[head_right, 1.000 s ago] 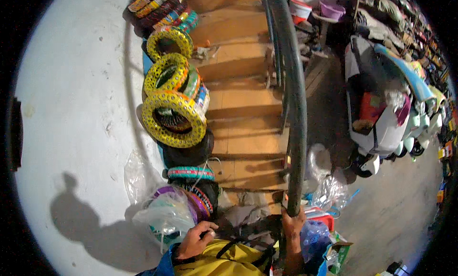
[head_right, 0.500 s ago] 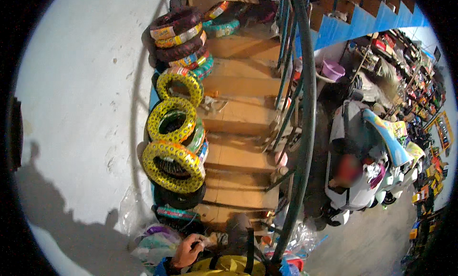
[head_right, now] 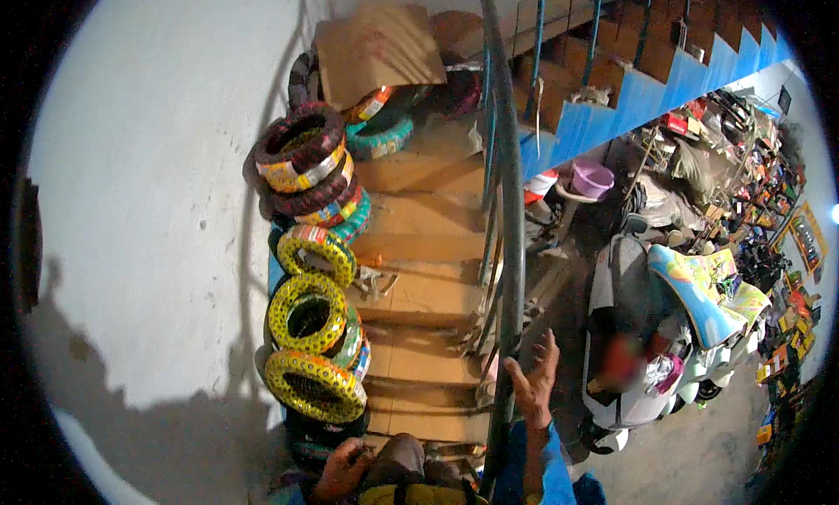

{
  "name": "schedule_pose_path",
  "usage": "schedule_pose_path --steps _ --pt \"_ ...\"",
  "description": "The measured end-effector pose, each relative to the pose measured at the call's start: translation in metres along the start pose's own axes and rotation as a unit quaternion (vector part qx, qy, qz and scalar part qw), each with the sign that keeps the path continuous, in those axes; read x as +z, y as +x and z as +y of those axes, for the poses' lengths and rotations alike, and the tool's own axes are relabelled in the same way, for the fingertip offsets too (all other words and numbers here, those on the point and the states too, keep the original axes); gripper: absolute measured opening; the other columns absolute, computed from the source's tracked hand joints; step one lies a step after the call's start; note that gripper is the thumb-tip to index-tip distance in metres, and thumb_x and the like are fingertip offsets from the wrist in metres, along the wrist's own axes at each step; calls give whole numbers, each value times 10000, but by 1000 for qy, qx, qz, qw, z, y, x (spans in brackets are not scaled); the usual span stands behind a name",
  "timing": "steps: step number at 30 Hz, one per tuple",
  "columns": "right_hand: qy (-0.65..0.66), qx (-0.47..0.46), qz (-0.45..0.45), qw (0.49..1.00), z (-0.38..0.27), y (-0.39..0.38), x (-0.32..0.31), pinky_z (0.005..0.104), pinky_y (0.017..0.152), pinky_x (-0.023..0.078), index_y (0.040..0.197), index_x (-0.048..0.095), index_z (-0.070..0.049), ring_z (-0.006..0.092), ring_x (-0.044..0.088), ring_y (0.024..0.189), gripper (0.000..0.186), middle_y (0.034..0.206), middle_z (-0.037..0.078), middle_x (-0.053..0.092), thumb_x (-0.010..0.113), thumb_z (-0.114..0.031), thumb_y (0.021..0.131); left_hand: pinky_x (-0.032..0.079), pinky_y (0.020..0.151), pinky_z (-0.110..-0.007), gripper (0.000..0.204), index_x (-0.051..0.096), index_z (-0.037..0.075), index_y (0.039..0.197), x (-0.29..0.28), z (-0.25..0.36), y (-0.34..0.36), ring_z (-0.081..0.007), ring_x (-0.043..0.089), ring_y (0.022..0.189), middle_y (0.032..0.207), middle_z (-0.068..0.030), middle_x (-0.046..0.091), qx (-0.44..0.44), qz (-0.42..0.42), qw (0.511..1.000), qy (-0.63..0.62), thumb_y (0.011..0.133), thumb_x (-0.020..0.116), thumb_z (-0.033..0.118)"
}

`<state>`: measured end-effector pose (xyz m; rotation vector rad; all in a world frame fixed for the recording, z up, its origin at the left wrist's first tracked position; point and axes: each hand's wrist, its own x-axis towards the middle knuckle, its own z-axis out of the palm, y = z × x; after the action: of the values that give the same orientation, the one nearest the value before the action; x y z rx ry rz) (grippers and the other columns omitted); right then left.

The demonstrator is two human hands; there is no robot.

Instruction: The person works on the wiring under the seat of a yellow scooter, using pliers to cut and strip wires and connecting them. They then walk through the workshop and ascend a spiral staircase.

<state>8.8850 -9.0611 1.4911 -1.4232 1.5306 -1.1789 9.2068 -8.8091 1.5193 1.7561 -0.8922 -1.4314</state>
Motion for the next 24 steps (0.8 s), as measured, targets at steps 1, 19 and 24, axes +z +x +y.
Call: schedule_pose_path --steps 1,19,24 --pt "-10 -21 29 999 16 17 22 454 1065 433 1584 346 -66 354 511 1305 942 1432 175 487 862 -279 825 515 799 -356 265 638 36 1216 9 -22 10 -198 624 895 955 -89 675 37 11 999 -29 1024 621 218" --pt "-160 167 66 971 -52 105 112 427 812 546 1229 614 8 349 701 878 519 1001 186 727 832 -170 794 507 741 -351 244 624 22 1214 -72 214 203 -151 582 765 888 -81 631 13 -36 999 21 1022 602 171" --pt "-298 99 93 945 -2 102 106 456 831 551 1290 562 39 432 700 929 616 1062 249 708 844 -189 792 492 727 -344 281 606 16 1245 -111 306 237 -145 579 769 875 -69 628 19 -47 998 24 1018 590 182"
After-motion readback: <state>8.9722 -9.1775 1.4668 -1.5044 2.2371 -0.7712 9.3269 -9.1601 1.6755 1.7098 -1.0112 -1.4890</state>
